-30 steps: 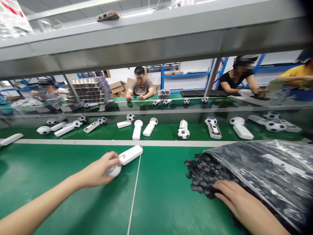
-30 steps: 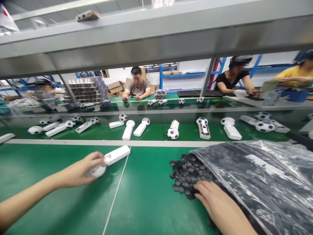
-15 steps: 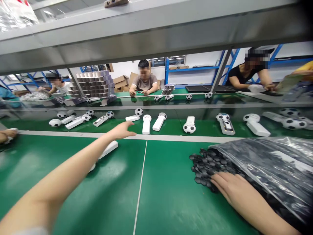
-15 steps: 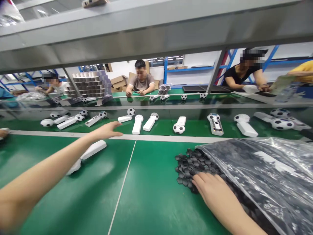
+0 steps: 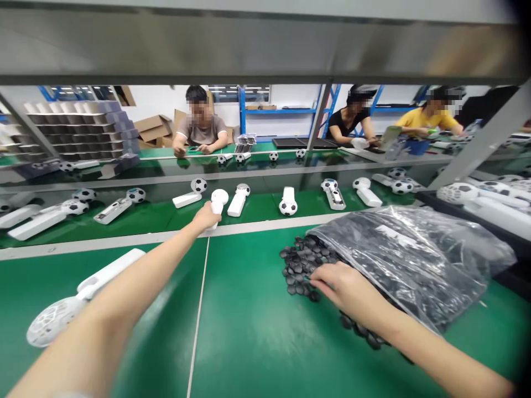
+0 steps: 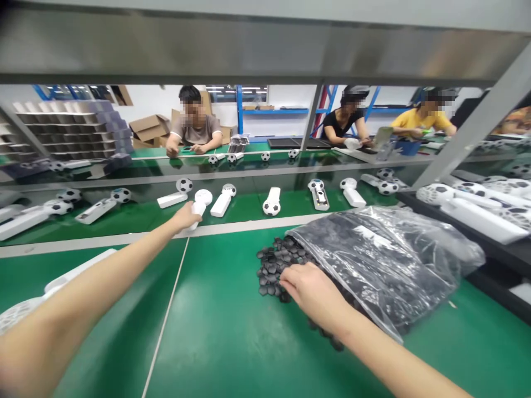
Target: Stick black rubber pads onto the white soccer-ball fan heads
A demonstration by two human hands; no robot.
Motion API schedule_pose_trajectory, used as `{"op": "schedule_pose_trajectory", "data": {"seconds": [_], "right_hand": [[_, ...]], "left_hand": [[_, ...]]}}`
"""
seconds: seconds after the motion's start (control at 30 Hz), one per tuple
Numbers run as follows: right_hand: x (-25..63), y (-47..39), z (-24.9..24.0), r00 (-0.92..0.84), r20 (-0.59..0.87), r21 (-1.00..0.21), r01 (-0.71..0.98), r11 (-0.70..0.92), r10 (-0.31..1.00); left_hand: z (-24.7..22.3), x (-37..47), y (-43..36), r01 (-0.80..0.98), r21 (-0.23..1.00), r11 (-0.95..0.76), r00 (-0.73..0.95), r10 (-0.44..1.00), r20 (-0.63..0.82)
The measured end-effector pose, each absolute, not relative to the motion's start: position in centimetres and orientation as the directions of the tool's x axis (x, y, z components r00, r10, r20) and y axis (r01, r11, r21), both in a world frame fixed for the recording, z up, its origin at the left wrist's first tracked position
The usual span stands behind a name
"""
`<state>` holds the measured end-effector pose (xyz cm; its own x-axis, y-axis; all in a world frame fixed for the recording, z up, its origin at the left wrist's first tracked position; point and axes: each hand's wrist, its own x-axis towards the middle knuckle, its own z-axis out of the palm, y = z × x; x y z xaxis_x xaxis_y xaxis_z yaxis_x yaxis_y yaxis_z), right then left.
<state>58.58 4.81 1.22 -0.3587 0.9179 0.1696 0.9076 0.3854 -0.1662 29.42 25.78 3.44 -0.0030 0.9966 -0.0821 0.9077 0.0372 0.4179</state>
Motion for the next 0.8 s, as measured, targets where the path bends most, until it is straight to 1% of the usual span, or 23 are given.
{"op": "schedule_pose_trajectory", "data": {"seconds": [0.07, 0.13, 0.2, 0.3, 0.37, 0.4, 0.47, 0.57, 0.67, 0.73, 0.8], "right_hand": [[58.1, 4.1, 1.5, -0.376, 0.124, -0.246, 0.885, 0.395, 0.918], [57.3, 3.5, 1.5, -0.424, 0.087, -0.273, 0.86, 0.431, 0.901], [56.5, 3.1, 1.3, -0.478, 0.058, -0.277, 0.836, 0.474, 0.876], [55.4, 2.9, 0.9, -0.524, 0.029, -0.25, 0.82, 0.514, 0.851], [54.8, 2.9, 0.8, -0.532, 0.022, -0.217, 0.824, 0.523, 0.847], [54.6, 3.0, 0.7, -0.527, 0.02, -0.203, 0.83, 0.52, 0.85], [54.2, 3.1, 0.7, -0.509, 0.006, -0.19, 0.845, 0.501, 0.861], [53.8, 3.2, 0.5, -0.478, -0.01, -0.21, 0.86, 0.466, 0.878], [53.9, 3.1, 0.3, -0.46, -0.015, -0.22, 0.868, 0.445, 0.888], [54.1, 2.8, 0.5, -0.443, 0.0, -0.266, 0.864, 0.427, 0.896], [54.3, 2.4, 0.7, -0.401, 0.025, -0.372, 0.846, 0.381, 0.916]], "left_hand": [[4.1, 28.2, 22.2, 0.894, 0.441, -0.084, 0.12, 0.991, -0.054], [4.3, 27.0, 17.5, 0.867, 0.46, -0.193, 0.253, 0.965, -0.073], [4.1, 25.9, 12.7, 0.828, 0.463, -0.316, 0.407, 0.906, -0.111], [3.0, 25.0, 7.0, 0.806, 0.436, -0.4, 0.528, 0.82, -0.223], [2.4, 25.0, 4.9, 0.795, 0.432, -0.425, 0.562, 0.783, -0.265], [2.3, 25.3, 4.5, 0.788, 0.434, -0.437, 0.574, 0.776, -0.261], [2.3, 26.2, 4.4, 0.773, 0.439, -0.458, 0.583, 0.786, -0.205], [2.5, 28.2, 5.3, 0.729, 0.473, -0.495, 0.593, 0.802, -0.073], [2.5, 29.6, 6.6, 0.676, 0.504, -0.537, 0.63, 0.776, -0.019], [2.4, 29.5, 7.7, 0.657, 0.562, -0.502, 0.63, 0.775, -0.044], [2.4, 28.7, 8.9, 0.607, 0.707, -0.363, 0.625, 0.767, -0.143]]}}
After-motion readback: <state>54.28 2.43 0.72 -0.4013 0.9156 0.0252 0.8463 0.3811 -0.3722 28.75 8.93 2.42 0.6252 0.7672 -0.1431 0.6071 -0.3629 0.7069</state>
